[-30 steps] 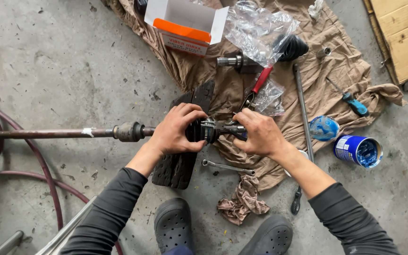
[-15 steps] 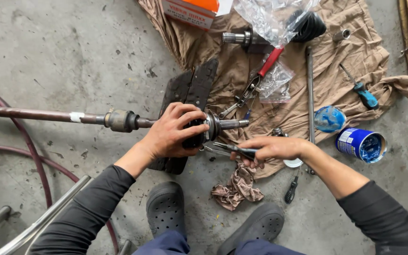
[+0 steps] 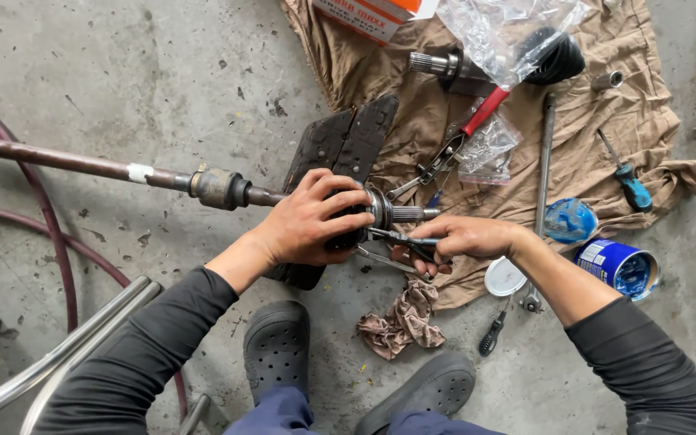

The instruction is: Repairing a constant velocity axle by installing a new boot and securing it with clamps.

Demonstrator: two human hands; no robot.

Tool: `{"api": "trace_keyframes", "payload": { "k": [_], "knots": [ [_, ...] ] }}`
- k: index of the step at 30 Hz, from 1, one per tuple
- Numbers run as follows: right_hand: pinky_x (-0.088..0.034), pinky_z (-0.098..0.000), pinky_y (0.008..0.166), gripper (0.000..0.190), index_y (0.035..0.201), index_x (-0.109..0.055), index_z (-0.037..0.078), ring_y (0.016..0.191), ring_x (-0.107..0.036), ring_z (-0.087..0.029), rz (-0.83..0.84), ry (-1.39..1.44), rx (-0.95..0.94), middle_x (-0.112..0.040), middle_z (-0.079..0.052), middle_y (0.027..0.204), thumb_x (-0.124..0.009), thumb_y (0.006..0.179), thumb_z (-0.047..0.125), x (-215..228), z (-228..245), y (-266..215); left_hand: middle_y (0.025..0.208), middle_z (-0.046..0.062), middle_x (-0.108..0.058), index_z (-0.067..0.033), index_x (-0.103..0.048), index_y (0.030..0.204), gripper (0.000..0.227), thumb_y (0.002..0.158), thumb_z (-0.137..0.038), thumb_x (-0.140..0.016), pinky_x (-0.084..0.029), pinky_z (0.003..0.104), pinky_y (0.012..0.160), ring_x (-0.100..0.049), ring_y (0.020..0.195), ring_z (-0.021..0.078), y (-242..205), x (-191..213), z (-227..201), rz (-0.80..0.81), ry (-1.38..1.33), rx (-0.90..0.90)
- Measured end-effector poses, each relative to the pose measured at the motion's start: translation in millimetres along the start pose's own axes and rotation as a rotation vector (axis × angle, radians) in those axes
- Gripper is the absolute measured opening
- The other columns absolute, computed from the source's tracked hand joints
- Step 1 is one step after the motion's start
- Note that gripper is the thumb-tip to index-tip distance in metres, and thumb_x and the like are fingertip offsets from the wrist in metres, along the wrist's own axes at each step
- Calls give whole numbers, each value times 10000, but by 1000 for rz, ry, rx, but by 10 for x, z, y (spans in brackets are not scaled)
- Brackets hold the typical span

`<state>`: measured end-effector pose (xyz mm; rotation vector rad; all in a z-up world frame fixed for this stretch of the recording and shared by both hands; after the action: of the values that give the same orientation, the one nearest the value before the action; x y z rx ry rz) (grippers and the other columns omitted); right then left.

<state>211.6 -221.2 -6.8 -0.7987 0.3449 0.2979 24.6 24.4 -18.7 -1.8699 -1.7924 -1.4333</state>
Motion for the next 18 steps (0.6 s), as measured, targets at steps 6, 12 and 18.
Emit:
{"api": "trace_keyframes", "payload": {
  "k": [6,12,18],
  "knots": [
    [-455,-236,622,563,1361,-695,46,720,-551,-85,-80,-127,21,-705,-15,861,-585,814,124,69,-79,21,1356,52,-570,-190,-638,1255,602,699,-286,-849,-409,542,1081,-523,1292,299,-17,-14,27,-10,-6,-6],
    [-512,-252,746,491,1302,-726,62,813,-585,-73,-174,-304,48,-701,-4,889,-665,817,109,-12,110,25,1350,47,-572,-198,-639,1249,594,699,-282,-848,-410,538,1079,-523,1289,297,-12,2,29,-15,-27,-2],
    [-553,-320,729,541,1276,-707,49,818,-651,-152,-459,-486,12,-783,-83,968,-663,739,85,-36,-97,26,1338,42,-578,-197,-642,1235,608,670,-278,-850,-408,534,1077,-525,1286,295,23,38,28,-5,-56,21]
  ]
}}
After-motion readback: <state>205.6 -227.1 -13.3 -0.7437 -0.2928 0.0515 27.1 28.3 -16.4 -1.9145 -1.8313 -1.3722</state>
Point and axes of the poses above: each hand's wrist, its own y-axis towards the middle knuckle, its own x-axis out of the back of the hand, z = x × y, the point moved 1 cm from there along y, towards the middle knuckle
